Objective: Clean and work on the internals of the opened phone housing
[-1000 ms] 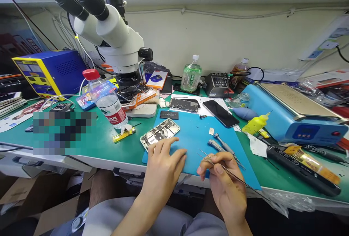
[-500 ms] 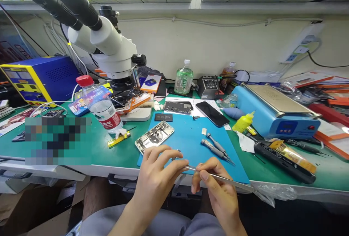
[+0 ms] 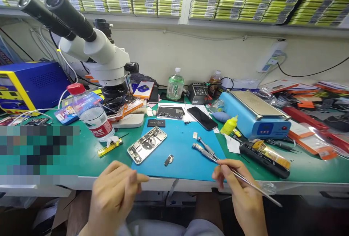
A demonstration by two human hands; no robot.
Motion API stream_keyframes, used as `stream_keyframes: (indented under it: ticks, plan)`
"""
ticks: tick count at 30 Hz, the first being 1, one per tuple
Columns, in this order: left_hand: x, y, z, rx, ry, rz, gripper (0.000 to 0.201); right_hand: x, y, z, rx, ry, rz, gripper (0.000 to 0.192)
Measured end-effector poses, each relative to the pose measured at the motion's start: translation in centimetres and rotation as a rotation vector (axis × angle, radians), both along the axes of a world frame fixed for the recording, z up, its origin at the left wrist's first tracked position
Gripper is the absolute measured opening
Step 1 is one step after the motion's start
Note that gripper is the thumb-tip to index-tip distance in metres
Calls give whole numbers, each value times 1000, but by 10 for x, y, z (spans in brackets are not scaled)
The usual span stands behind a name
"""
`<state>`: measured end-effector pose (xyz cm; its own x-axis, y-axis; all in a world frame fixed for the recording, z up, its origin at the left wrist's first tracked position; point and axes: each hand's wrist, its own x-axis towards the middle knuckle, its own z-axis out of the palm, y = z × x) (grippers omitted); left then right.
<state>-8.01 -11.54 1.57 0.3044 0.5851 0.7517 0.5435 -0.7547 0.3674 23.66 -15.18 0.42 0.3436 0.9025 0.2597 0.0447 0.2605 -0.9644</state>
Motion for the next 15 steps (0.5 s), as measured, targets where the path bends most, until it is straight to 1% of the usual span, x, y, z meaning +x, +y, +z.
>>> stream_keyframes:
  ticks: [2, 4, 5, 6, 8, 10, 11, 13, 15]
  plan:
    - [-14, -1, -10, 11, 3, 94, 25, 12, 2, 4, -35, -117, -42, 21]
    - [-23, -2, -18, -23, 27, 205, 9, 25, 4, 9, -57, -189, -66, 29]
    - [-25, -2, -22, -43, 30, 233, 9, 32, 6, 11, -58, -194, -62, 35]
    - [-25, -2, -24, -57, 42, 211, 11, 38, 8, 14, -54, -182, -46, 40]
    - [-19, -2, -26, -59, 91, 82, 11, 46, 11, 18, -40, -157, -16, 49]
    - [-5, -2, -27, -48, 160, -62, 18, 48, 13, 19, -32, -127, -6, 53]
    - [4, -1, -28, -46, 184, -98, 20, 47, 14, 18, -34, -111, -12, 53]
    - [23, 4, -32, -56, 199, -94, 23, 41, 14, 13, -38, -72, -38, 48]
    - [40, 14, -40, -70, 172, 21, 21, 33, 14, 7, -44, -27, -75, 41]
